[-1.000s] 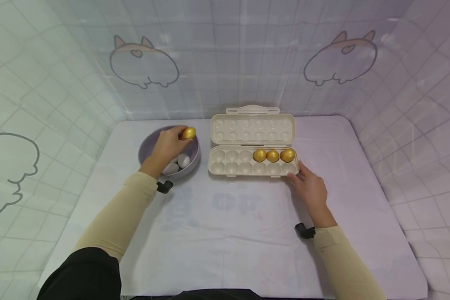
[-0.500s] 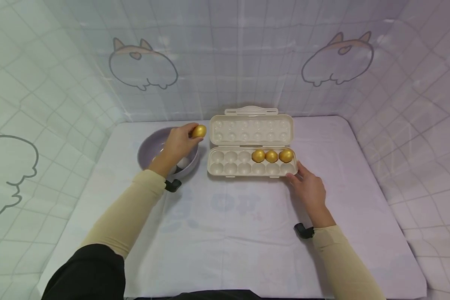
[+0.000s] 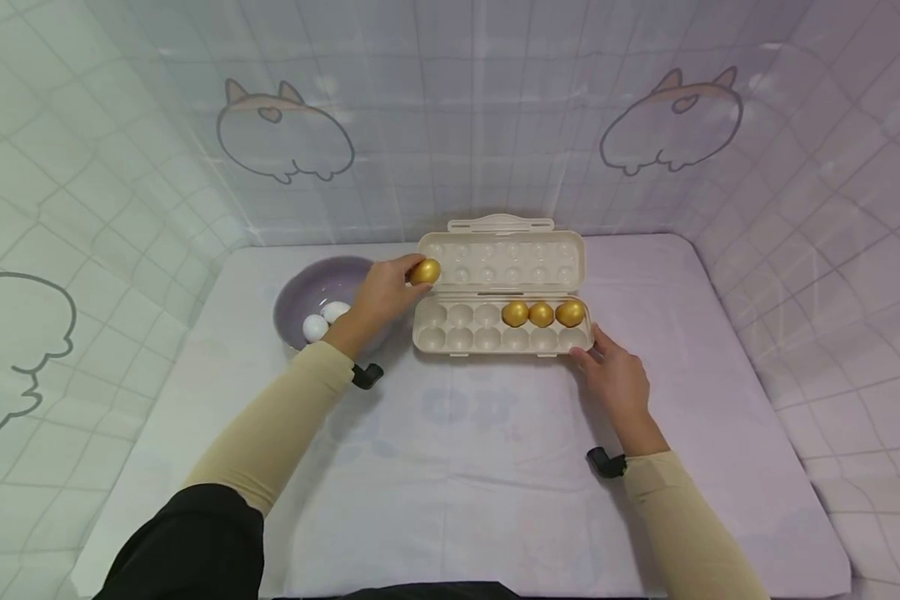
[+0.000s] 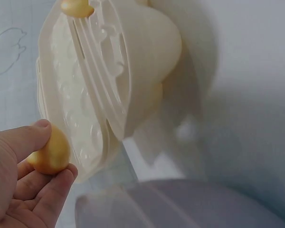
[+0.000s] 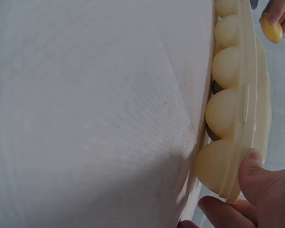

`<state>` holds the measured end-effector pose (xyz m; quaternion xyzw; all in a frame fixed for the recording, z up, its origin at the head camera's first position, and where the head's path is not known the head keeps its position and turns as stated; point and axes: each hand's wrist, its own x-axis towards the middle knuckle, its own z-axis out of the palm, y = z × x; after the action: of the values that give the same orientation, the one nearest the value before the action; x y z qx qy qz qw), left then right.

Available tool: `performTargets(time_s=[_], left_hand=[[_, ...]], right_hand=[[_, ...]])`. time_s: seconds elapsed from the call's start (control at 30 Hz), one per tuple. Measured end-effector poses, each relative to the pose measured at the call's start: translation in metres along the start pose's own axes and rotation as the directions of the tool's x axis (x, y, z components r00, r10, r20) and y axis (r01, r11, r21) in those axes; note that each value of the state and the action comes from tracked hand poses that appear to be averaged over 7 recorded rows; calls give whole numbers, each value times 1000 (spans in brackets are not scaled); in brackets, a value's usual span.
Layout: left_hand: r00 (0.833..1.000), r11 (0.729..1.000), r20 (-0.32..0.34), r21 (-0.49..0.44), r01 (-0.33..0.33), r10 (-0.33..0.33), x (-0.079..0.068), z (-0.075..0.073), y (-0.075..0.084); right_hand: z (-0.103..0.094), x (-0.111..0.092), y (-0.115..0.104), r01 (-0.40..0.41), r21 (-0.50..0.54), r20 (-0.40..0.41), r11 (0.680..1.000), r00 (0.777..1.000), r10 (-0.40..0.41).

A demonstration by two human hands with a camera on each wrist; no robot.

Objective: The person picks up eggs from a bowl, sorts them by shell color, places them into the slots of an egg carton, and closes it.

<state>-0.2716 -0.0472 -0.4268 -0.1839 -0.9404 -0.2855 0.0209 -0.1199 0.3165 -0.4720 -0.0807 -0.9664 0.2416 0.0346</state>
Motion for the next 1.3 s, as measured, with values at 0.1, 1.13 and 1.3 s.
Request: performTargets(time_s=[0.1,1.13,1.3], left_hand=[[1000,1000,27,-4,-1,1,1,4,7],[988,994,113,11,-105,103,7,41,39],[984,995,146,-7,-101,101,6,45,43]], right_hand=[[1,-1,0,-12,2,10,1000,1000,12],[3,1,1,-22,8,8,1000,1000,22],[2,1,2,-6,14,-9,1000,1000,6]])
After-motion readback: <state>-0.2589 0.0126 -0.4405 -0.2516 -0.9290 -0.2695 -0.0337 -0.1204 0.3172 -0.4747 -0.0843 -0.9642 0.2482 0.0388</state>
